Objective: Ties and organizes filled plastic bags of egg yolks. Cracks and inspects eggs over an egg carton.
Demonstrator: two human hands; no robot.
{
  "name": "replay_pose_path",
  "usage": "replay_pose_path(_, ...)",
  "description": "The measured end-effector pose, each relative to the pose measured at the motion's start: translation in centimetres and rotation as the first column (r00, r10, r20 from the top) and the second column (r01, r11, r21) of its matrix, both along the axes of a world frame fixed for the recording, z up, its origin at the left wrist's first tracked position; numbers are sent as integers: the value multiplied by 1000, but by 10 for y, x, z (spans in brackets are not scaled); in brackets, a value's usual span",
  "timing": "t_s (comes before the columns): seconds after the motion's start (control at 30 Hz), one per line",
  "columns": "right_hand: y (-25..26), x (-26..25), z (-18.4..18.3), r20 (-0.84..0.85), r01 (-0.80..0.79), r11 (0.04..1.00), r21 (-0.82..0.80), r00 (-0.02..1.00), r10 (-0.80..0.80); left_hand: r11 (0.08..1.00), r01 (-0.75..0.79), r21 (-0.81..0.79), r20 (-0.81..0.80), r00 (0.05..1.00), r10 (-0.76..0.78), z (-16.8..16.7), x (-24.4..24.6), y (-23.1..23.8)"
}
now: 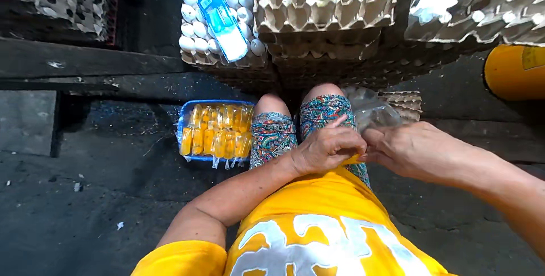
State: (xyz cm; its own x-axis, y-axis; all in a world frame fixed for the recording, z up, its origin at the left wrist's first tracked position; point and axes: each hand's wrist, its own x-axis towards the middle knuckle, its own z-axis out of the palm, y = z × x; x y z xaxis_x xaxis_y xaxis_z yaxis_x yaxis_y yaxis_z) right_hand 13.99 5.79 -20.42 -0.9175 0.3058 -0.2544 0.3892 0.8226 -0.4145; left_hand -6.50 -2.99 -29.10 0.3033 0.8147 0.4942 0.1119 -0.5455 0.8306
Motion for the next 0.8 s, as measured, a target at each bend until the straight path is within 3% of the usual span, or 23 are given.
replay_pose_path(0.07,2,2,-5,-69,-34,998,-49,997,30,999,35,-12,6,999,-34,-2,-3,0)
replay_pose_path(0.17,13,9,-17,-150,-40,941,-337,989,-12,994,106,-29,16,994,-105,0,-6,0)
replay_pose_path(0.3,17,12,-35,-128,53,678,-733,968,-215,988,144,-49,-13,989,-145,5,-8,3)
replay_pose_path(0.37,16,13,-37,-53,121,590,-798,962,-269,988,131,-77,-25,991,-134,6,-7,2)
replay_pose_path(0.5,17,13,-36,-3,161,536,-829,956,-292,994,59,-91,-20,998,-61,6,0,2)
replay_pose_path(0.6,20,13,-31,-17,137,592,-794,969,-246,997,38,-66,-9,999,-38,3,6,5)
replay_pose_path(0.73,20,22,-25,-126,42,837,-546,983,-131,997,59,-54,-23,998,-60,5,9,6)
replay_pose_path(0.8,17,28,-21,-158,13,905,-425,983,-89,998,49,-26,-36,998,-50,5,11,7)
